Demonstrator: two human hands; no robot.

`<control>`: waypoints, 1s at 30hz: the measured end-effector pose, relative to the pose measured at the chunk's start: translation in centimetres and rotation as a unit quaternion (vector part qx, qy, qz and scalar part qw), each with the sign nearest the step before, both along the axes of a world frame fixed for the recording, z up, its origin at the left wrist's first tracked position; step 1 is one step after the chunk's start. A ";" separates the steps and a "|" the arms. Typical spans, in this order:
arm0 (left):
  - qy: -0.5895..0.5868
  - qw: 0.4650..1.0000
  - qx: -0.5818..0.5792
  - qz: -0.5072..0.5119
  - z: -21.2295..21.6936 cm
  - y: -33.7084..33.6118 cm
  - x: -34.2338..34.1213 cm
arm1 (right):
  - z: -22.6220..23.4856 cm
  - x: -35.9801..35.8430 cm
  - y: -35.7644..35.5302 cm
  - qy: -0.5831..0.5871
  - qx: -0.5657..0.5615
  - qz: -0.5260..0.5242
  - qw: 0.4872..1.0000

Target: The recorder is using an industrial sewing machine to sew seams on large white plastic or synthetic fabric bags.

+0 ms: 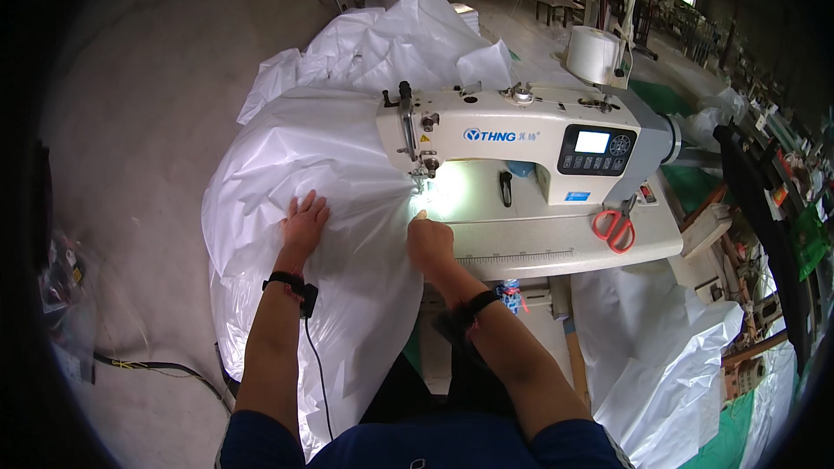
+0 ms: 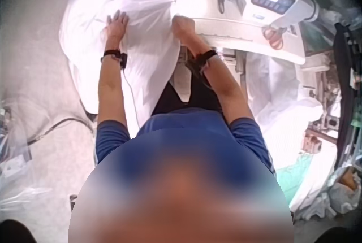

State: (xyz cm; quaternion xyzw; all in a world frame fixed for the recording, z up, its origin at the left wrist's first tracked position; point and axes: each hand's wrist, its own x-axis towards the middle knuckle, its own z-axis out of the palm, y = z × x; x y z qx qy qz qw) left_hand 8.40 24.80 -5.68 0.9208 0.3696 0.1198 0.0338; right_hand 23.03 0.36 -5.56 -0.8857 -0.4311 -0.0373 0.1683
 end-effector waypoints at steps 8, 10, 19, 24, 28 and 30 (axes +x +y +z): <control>0.044 0.995 0.078 0.046 2.0 -5.1 -4.9 | -0.9 -3.5 -5.1 0.224 0.120 0.005 0.967; 0.018 0.992 0.093 0.079 1.9 -6.5 -8.4 | -3.7 -5.7 -7.6 0.449 0.135 0.021 0.883; -0.040 0.995 0.041 0.082 -2.0 -0.8 -9.7 | -14.3 -8.0 0.7 0.389 0.167 0.204 0.883; -0.164 0.981 0.031 -0.099 -1.6 4.3 -8.3 | -8.9 -8.6 7.2 0.232 0.103 0.344 0.904; -0.167 0.965 -0.063 -0.191 -2.1 8.2 -7.1 | -6.0 -8.1 11.9 0.088 0.020 0.442 0.893; -0.187 0.950 -0.118 -0.221 -1.9 9.8 -6.2 | -4.5 -7.7 13.8 0.053 -0.047 0.473 0.878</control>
